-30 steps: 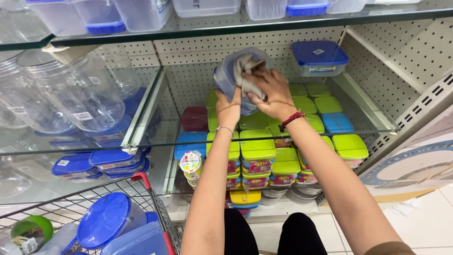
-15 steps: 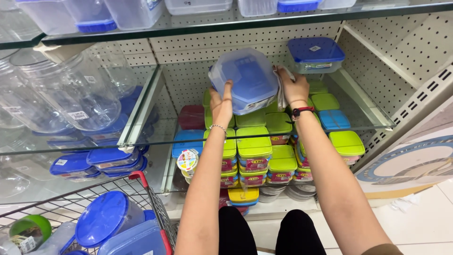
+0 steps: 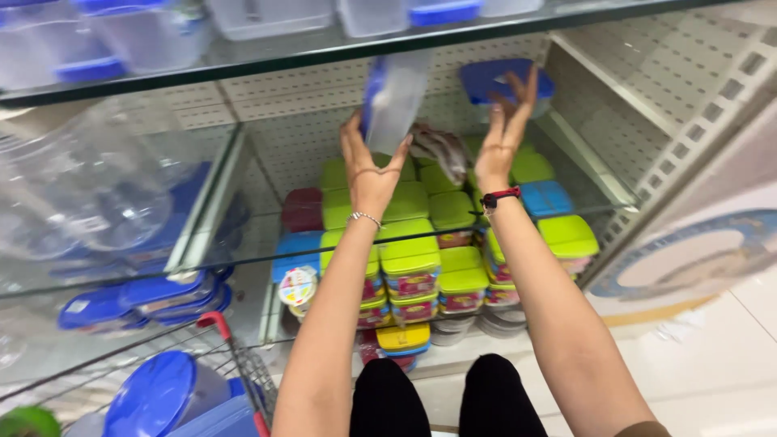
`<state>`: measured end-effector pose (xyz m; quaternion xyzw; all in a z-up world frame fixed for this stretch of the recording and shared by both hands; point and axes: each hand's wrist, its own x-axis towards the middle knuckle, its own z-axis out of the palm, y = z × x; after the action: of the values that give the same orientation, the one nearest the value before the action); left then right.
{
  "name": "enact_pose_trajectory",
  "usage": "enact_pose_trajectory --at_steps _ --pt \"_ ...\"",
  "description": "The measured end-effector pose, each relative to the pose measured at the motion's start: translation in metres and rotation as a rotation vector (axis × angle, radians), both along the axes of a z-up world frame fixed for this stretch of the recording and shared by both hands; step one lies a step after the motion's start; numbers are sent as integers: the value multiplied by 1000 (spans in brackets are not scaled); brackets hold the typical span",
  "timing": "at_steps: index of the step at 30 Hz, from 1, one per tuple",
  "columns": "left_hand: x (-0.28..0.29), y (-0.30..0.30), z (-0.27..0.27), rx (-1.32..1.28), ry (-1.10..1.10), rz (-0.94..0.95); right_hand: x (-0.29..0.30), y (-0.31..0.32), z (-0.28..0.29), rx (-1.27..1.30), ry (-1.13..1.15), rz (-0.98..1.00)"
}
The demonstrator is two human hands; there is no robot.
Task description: Clean plastic containers with a cloth and place them in a shopping cart.
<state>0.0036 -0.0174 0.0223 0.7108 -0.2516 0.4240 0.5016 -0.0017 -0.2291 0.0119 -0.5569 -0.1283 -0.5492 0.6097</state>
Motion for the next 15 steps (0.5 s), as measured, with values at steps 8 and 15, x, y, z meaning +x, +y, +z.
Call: enact_pose_trajectory --at_steps 8,15 --pt "-5 -109 58 573 -286 -37 -33 -77 17 -248 135 -56" --pt "72 -193 16 608 -137 -172 44 -190 -43 -399 378 -307"
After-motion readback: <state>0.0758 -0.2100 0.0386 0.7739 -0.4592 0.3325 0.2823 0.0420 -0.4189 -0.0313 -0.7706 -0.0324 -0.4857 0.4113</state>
